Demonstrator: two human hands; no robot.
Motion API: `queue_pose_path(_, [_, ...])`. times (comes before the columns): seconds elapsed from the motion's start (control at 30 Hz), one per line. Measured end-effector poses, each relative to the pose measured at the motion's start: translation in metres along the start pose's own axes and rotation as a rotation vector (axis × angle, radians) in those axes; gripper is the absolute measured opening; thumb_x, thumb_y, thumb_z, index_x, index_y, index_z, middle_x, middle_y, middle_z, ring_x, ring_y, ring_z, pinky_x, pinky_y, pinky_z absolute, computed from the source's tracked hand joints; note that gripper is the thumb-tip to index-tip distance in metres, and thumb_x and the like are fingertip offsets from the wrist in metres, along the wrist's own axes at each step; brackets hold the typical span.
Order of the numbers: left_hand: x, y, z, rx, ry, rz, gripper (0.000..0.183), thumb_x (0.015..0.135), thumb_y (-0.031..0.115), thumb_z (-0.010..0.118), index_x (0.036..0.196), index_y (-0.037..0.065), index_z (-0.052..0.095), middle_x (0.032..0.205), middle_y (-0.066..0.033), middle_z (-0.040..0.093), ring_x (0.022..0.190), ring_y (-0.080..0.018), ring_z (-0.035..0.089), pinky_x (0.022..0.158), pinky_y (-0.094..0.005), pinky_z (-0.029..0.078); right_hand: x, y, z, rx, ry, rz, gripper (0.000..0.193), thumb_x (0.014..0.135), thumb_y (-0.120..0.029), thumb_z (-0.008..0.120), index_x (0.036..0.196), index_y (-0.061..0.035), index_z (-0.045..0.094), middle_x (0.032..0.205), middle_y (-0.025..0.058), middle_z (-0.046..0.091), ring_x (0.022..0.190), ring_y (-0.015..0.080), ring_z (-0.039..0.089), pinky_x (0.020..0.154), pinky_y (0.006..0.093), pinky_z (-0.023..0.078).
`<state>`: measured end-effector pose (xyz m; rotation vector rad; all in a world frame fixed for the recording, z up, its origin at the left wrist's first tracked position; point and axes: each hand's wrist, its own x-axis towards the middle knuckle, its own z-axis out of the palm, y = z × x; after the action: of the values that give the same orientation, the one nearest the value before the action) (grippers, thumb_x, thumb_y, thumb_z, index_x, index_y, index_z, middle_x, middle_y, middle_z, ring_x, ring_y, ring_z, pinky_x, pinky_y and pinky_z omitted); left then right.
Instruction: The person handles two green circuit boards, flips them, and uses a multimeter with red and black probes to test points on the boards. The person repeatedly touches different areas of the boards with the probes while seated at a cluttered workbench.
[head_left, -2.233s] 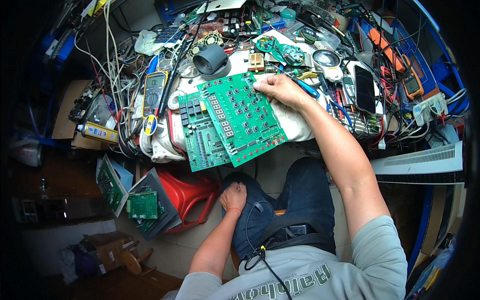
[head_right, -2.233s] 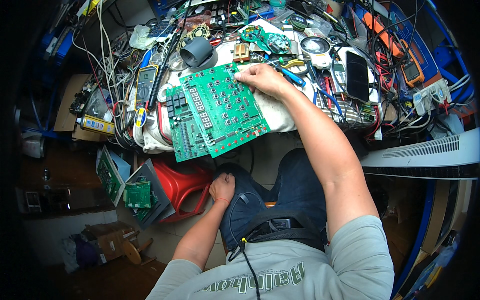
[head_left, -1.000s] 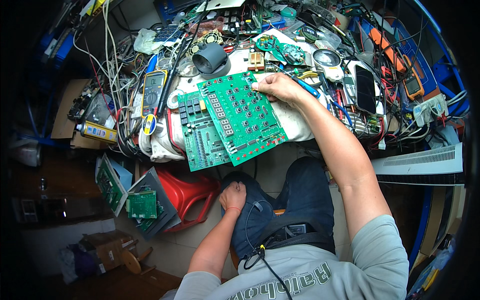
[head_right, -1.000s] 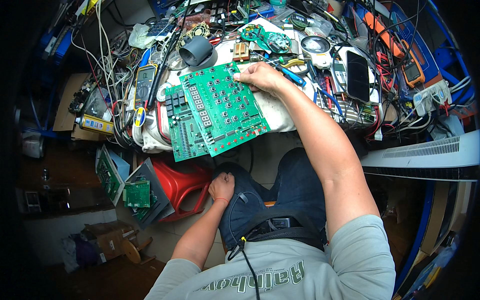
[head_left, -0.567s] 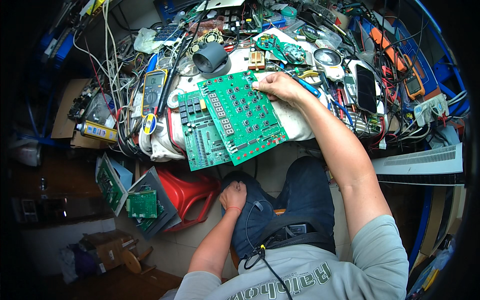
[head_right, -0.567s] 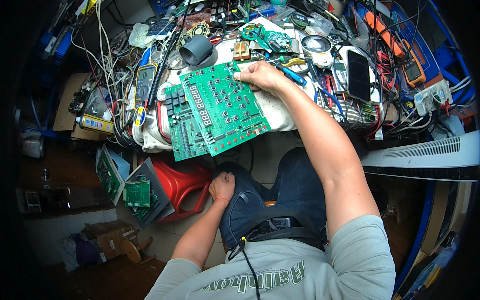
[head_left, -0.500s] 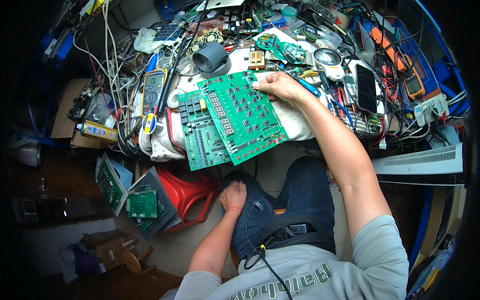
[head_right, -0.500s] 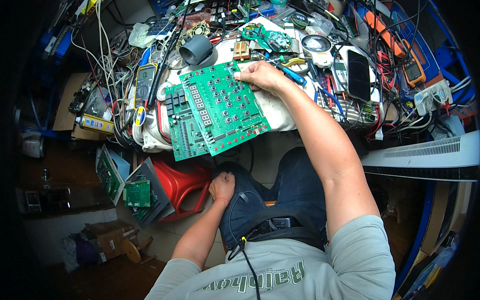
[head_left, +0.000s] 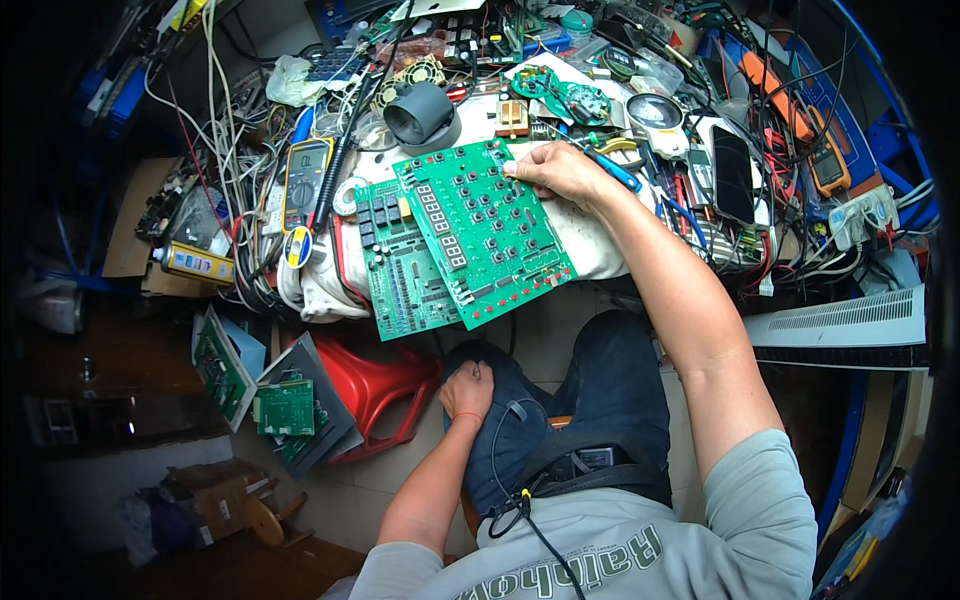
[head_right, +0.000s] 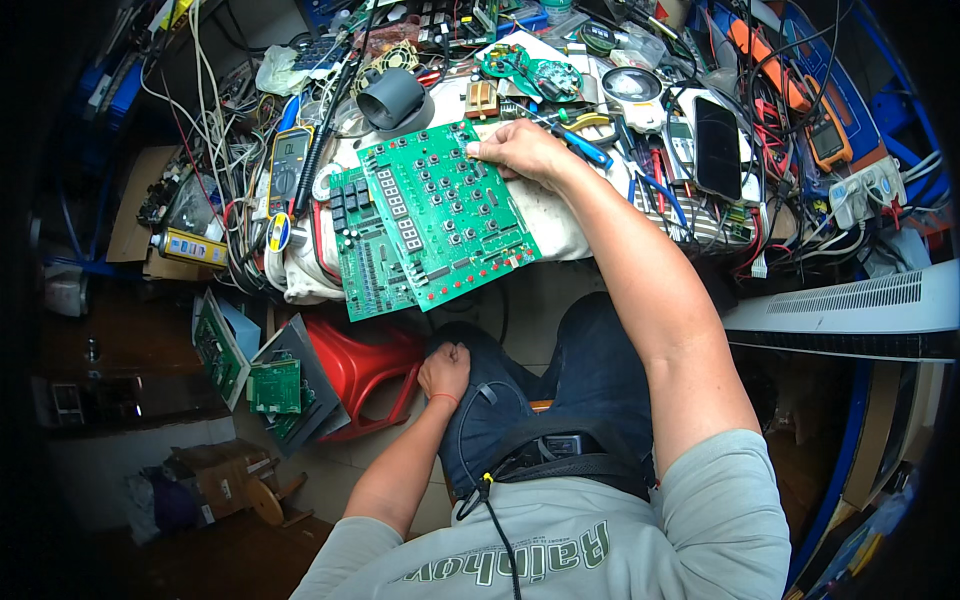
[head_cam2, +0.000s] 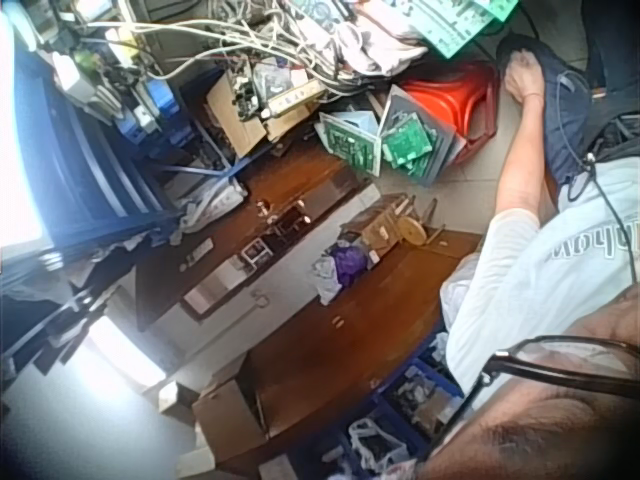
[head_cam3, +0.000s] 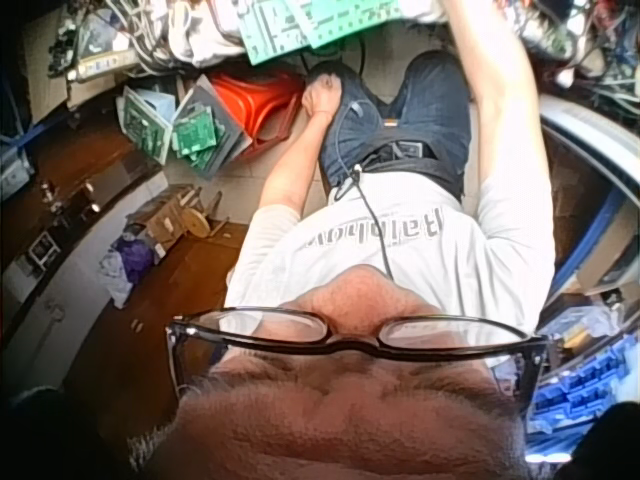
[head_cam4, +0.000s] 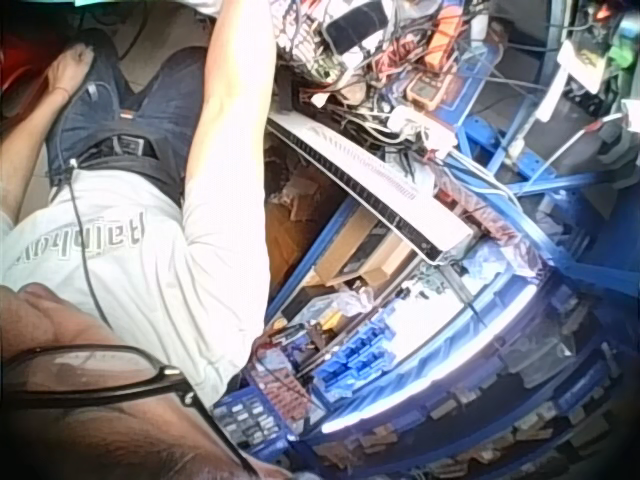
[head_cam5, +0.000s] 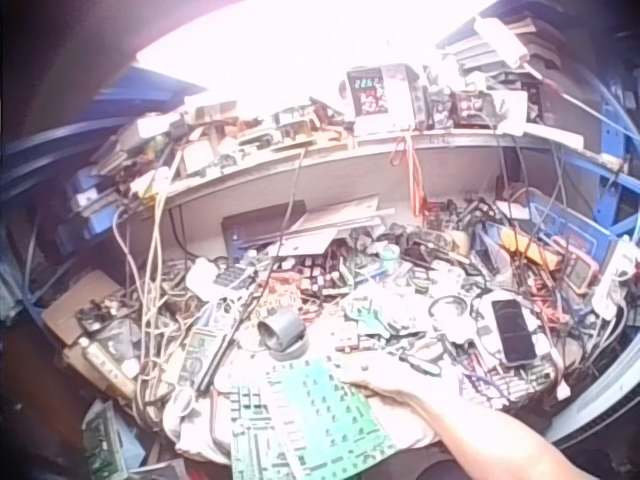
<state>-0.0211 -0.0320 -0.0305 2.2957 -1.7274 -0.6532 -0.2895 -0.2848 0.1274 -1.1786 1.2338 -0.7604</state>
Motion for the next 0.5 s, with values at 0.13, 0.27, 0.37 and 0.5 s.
queue_pose_path(0.13, [0.0, -0.0003, 0.0004, 0.005, -0.002, -0.002, 0.035, 0.09, 0.038, 0.059, 0.072, 0.009, 0.062, 0.076, -0.0159, 0.068, 0.076, -0.0411, 0.066, 0.067, -0.0521, 0.05, 0.0003, 0.0001, -0.0001, -0.006, 0.006, 0.003, 0.032, 0.09, -0.034, 0.078, 0.086, -0.0033, 0.075, 0.068, -0.0034, 0.062, 0.058, 0.0049, 0.049, 0.054, 0.0231, 0.043])
queue_pose_path(0.27, [-0.0002, -0.0007, 0.001, 0.002, 0.018, 0.009, 0.035, 0.09, 0.038, 0.059, 0.072, 0.009, 0.062, 0.076, -0.0159, 0.068, 0.075, -0.041, 0.066, 0.067, -0.0522, 0.049, -0.0001, 0.0005, -0.0002, 0.005, 0.002, 0.006, 0.031, 0.09, -0.034, 0.078, 0.086, -0.0037, 0.075, 0.068, -0.0034, 0.062, 0.058, 0.0051, 0.05, 0.054, 0.0232, 0.044])
queue_pose_path(0.37, [-0.0003, -0.0008, 0.0011, 0.001, 0.017, 0.007, 0.034, 0.09, 0.038, 0.059, 0.072, 0.009, 0.062, 0.076, -0.0159, 0.068, 0.076, -0.041, 0.066, 0.067, -0.0522, 0.05, 0.0008, 0.0004, 0.0001, 0.004, 0.01, 0.017, 0.031, 0.09, -0.034, 0.079, 0.086, -0.004, 0.075, 0.068, -0.0033, 0.062, 0.058, 0.0052, 0.05, 0.055, 0.0233, 0.044])
queue_pose_path(0.5, [-0.0001, -0.0004, 0.0007, 0.001, 0.008, 0.001, 0.034, 0.09, 0.038, 0.059, 0.072, 0.009, 0.062, 0.076, -0.016, 0.068, 0.076, -0.041, 0.066, 0.067, -0.052, 0.05, 0.0, -0.0003, 0.0005, 0.005, 0.006, 0.002, 0.03, 0.09, -0.034, 0.079, 0.087, -0.0042, 0.075, 0.069, -0.003, 0.063, 0.058, 0.0053, 0.051, 0.055, 0.0233, 0.044])
